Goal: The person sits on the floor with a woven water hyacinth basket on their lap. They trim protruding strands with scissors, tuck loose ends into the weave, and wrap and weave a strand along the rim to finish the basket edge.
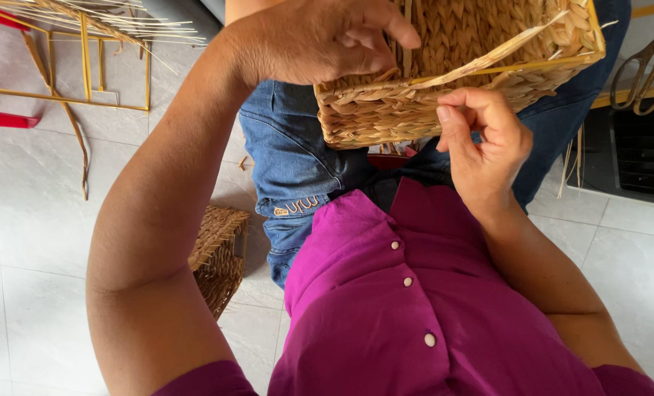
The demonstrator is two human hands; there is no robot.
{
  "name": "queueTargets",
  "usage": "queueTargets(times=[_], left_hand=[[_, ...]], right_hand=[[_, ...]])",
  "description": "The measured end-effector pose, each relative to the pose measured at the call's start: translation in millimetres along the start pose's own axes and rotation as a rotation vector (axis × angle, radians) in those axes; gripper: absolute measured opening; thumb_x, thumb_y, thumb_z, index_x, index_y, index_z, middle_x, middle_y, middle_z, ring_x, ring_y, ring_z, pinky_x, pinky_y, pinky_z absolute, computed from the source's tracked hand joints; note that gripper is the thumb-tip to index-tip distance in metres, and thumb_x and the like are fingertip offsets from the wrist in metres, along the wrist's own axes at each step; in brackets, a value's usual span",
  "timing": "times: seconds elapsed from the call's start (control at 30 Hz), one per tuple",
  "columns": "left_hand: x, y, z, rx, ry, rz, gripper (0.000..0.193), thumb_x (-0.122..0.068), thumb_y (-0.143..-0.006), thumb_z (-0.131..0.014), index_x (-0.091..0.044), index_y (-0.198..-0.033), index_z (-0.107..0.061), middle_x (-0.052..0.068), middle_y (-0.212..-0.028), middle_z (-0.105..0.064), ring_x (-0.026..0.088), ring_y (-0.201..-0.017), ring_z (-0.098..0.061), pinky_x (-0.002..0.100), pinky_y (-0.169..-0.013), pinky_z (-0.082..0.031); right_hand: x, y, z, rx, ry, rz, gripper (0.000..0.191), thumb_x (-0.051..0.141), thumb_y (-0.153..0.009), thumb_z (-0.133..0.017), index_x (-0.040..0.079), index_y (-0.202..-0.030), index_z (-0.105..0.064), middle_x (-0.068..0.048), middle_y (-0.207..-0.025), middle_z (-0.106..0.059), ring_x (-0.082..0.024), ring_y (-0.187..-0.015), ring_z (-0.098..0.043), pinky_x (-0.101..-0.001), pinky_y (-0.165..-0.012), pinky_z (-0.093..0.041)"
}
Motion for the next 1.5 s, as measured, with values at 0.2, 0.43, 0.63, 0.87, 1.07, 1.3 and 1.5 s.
queueTargets(times=[0.2,0.43,0.63,0.87,1.07,1.3,1.5], left_hand=[[-17.2,4.9,-2.4,-0.145,-0.141,0.046,0.027,-0.021,-0.096,-0.071,-0.010,-0.121,-0.070,0.001,-0.107,-0.074,0.013,-0.097,-0.071,0.031,-0.085,-0.057],[-20.8,50.2,-33.6,-0.443,-0.530,-0.080,0.026,-0.021,-0.094,-0.086,-0.008,-0.112,-0.074,0.008,-0.104,-0.074,0.030,-0.103,-0.067,0.042,-0.096,-0.052],[-14.2,62.5,-59.6,-0.592,-0.587,-0.059,0.028,-0.023,-0.093,-0.086,-0.014,-0.116,-0.073,0.003,-0.103,-0.071,0.026,-0.111,-0.064,0.052,-0.126,-0.030],[-4.2,63.7,-63.7,-0.579,-0.514,-0.080,0.036,-0.019,-0.091,-0.084,-0.013,-0.125,-0.071,0.001,-0.110,-0.073,0.023,-0.116,-0.065,0.056,-0.126,-0.023],[-5.3,61.4,-61.7,-0.543,-0.478,-0.067,0.037,-0.014,-0.091,-0.083,-0.013,-0.126,-0.071,0.002,-0.117,-0.072,0.023,-0.122,-0.063,0.056,-0.127,-0.019],[-12.9,74.1,-52.3,-0.532,-0.088,-0.143,0.052,0.009,-0.094,-0.065,-0.001,-0.143,-0.052,0.010,-0.141,-0.064,0.024,-0.139,-0.060,0.045,-0.128,-0.036],[1.2,88.4,-66.8,-0.725,0.224,-0.171,0.037,0.012,-0.111,-0.057,0.003,-0.146,-0.050,0.011,-0.137,-0.066,0.014,-0.134,-0.063,0.028,-0.120,-0.048]], right_hand=[[-0.8,-13.1,26.3,-0.072,0.053,0.084,0.001,-0.008,-0.118,-0.066,-0.007,-0.117,-0.066,-0.010,-0.094,-0.070,-0.012,-0.073,-0.066,-0.0212,-0.065,-0.050],[20.8,-100.5,49.8,0.358,0.431,0.285,0.016,-0.001,-0.109,-0.064,-0.001,-0.123,-0.071,-0.014,-0.107,-0.075,-0.019,-0.093,-0.073,-0.0291,-0.080,-0.056],[11.9,-144.0,-15.1,1.036,0.305,-0.030,0.026,0.019,-0.095,-0.071,0.005,-0.117,-0.075,-0.007,-0.092,-0.078,-0.013,-0.074,-0.070,-0.0279,-0.067,-0.053],[-5.8,-143.7,-20.0,1.125,0.242,-0.247,0.018,0.017,-0.091,-0.070,0.003,-0.101,-0.077,-0.004,-0.075,-0.074,-0.010,-0.065,-0.063,-0.0291,-0.058,-0.051],[-7.8,-144.0,-21.5,1.149,0.120,-0.384,0.019,0.017,-0.092,-0.068,0.004,-0.104,-0.075,-0.001,-0.080,-0.074,-0.008,-0.069,-0.065,-0.0245,-0.061,-0.052],[-29.8,-146.4,-11.6,1.180,0.116,-0.438,0.019,0.015,-0.093,-0.067,0.000,-0.101,-0.076,-0.005,-0.080,-0.074,-0.011,-0.069,-0.065,-0.0261,-0.063,-0.052],[-31.5,-147.9,-7.7,1.145,0.069,-0.559,0.018,0.013,-0.090,-0.067,0.004,-0.104,-0.074,-0.002,-0.083,-0.073,-0.009,-0.070,-0.065,-0.0253,-0.062,-0.053]])
Point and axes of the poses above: each hand's wrist, its own y-axis away from the middle knuckle, its own z-axis out of the back of the hand, x = y × z, the point moved 2 cm from there along -y, towards the middle knuckle
